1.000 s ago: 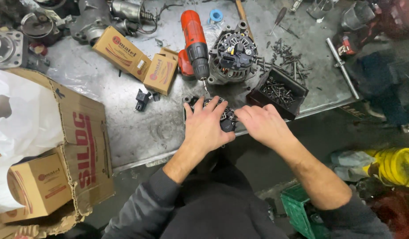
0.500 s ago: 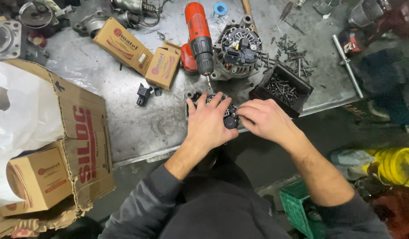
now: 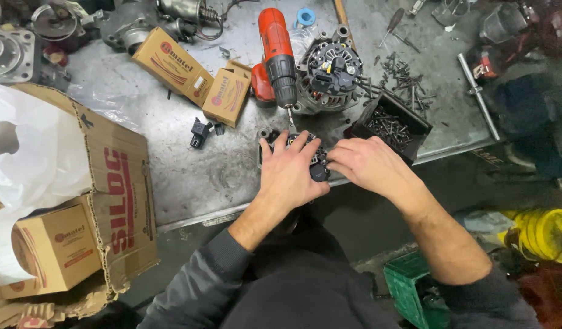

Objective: The person works at a workbench on an alternator, picking bolts from a small box and using a screwdriver to loosen and remove parts from the alternator housing, turning the unit as they work on different sides.

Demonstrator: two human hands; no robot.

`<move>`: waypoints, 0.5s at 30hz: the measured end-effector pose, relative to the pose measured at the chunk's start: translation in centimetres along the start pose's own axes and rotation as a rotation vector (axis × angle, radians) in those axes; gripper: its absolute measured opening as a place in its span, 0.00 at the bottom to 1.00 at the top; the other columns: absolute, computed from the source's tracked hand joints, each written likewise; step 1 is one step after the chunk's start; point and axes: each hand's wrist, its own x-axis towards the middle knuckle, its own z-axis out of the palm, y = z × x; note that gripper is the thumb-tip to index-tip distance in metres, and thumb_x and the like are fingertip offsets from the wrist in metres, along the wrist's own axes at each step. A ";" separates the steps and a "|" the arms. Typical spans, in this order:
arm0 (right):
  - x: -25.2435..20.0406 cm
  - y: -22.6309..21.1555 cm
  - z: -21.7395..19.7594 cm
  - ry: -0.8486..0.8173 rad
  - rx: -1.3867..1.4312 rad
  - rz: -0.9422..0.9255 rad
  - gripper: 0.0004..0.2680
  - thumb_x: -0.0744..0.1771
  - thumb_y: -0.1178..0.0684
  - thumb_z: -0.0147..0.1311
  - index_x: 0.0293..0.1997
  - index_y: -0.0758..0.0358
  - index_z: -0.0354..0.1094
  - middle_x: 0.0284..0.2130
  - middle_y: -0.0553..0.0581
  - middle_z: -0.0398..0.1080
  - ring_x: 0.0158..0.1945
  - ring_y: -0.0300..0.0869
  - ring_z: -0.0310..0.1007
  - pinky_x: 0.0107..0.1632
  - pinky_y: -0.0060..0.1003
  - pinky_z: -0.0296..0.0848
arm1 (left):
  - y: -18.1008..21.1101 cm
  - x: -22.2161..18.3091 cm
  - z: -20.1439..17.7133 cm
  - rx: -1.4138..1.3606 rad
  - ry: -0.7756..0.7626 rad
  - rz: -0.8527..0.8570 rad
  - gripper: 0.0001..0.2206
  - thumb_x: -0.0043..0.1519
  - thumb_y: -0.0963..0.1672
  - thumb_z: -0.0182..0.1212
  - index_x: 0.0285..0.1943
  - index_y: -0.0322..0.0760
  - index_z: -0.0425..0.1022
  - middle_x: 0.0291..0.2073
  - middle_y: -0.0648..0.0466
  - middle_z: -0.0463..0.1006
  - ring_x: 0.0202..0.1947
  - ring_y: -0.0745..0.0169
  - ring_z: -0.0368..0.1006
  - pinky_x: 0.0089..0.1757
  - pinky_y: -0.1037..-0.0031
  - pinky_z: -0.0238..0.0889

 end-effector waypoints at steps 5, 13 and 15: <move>0.1 0.1 -0.2 -0.008 0.057 -0.015 0.05 0.63 0.54 0.59 0.38 0.60 0.74 0.31 0.54 0.73 0.35 0.53 0.74 0.34 0.47 0.72 | -0.1 -0.1 0.2 -0.008 0.016 -0.002 0.40 0.37 0.53 0.75 0.63 0.42 0.73 0.65 0.46 0.68 0.66 0.32 0.57 0.59 0.26 0.42; 0.2 0.1 1.0 -0.094 -0.111 0.103 0.08 0.67 0.48 0.58 0.34 0.61 0.70 0.29 0.55 0.72 0.36 0.53 0.75 0.35 0.48 0.72 | -0.1 0.0 0.5 -0.006 0.026 -0.001 0.40 0.37 0.53 0.75 0.63 0.42 0.73 0.65 0.46 0.68 0.66 0.33 0.58 0.59 0.26 0.42; 0.2 -0.2 0.6 -0.057 -0.076 0.120 0.08 0.67 0.48 0.57 0.35 0.61 0.70 0.30 0.56 0.72 0.35 0.54 0.75 0.34 0.49 0.71 | 0.0 -0.2 0.4 -0.004 0.024 -0.003 0.40 0.37 0.53 0.75 0.63 0.42 0.73 0.65 0.47 0.68 0.66 0.33 0.58 0.59 0.26 0.42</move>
